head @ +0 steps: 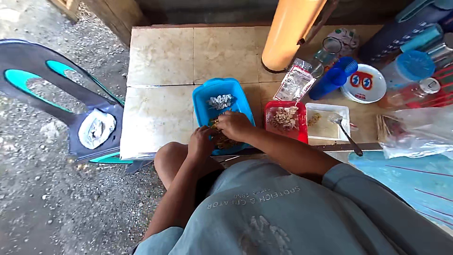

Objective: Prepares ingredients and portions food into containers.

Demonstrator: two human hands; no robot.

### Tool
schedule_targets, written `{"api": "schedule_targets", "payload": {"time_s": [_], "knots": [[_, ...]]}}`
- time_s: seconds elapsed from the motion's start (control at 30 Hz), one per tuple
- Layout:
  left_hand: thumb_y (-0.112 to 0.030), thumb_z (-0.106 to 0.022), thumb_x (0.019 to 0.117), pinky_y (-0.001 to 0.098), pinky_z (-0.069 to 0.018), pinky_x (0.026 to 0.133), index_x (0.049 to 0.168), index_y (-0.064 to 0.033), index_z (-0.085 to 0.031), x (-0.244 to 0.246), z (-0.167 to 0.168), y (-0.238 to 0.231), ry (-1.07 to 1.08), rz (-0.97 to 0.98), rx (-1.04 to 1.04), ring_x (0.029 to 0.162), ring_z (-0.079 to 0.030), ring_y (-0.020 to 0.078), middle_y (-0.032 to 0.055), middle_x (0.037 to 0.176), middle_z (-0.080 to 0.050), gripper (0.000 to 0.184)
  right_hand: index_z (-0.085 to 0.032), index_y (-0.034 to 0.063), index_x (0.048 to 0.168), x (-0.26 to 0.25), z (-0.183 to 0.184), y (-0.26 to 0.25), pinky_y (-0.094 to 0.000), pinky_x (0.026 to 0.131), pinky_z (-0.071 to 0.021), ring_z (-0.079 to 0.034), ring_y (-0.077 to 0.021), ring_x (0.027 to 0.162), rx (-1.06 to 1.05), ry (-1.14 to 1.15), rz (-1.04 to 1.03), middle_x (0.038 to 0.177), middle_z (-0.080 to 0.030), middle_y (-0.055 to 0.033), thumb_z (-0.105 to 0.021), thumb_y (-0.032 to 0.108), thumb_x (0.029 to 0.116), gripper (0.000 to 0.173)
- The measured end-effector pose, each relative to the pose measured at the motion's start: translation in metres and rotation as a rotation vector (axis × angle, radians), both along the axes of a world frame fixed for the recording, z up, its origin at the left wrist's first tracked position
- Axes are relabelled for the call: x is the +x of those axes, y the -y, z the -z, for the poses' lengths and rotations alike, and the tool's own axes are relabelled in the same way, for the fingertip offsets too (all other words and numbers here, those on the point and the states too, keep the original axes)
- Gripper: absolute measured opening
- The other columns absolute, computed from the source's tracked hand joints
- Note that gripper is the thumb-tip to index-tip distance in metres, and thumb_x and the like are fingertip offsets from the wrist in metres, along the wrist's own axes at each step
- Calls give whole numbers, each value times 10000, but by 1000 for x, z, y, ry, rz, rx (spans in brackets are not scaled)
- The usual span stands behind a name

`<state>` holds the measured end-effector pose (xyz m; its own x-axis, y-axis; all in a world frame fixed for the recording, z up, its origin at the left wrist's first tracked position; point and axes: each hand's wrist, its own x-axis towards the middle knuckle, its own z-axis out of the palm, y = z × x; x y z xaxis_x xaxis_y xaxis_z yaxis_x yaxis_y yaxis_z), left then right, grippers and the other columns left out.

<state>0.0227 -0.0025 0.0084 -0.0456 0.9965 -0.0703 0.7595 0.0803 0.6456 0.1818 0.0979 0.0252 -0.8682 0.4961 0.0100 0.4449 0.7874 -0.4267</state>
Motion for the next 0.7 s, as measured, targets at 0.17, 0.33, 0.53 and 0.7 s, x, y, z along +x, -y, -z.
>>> {"api": "schedule_targets", "payload": {"time_s": [0.17,0.33,0.53,0.7], "knots": [[-118,-684,968,602,-493,958,1003,-26,-765,2,-2,-1,-5,-8,-21,1100,-643,369,163,1072,-710,127,-773,41,997,2,-11,-2,-553,814,-538,-651,-368,1080,6,80,-36,1041,-711,-142,-631,85,973,152],[-132,-673,980,602,-491,958,998,-18,-764,1,-2,-1,-26,21,2,1087,-648,369,165,1050,-711,147,-770,35,1012,2,-15,-1,-547,833,-532,-650,-364,1079,20,106,-61,1055,-714,-143,-626,95,982,159],[-127,-670,980,606,-486,961,1011,-19,-762,1,-1,-2,-27,22,-22,1099,-641,376,165,1057,-709,145,-764,26,985,5,-11,-1,-526,792,-528,-657,-359,1027,53,73,-69,1014,-708,-143,-628,106,987,159],[-102,-682,965,608,-491,944,1001,-14,-762,1,2,-1,-21,32,2,1092,-643,381,169,1062,-708,124,-768,20,1024,6,-18,-5,-535,837,-548,-669,-367,1067,48,121,-101,1041,-718,-164,-635,98,999,157]]}}
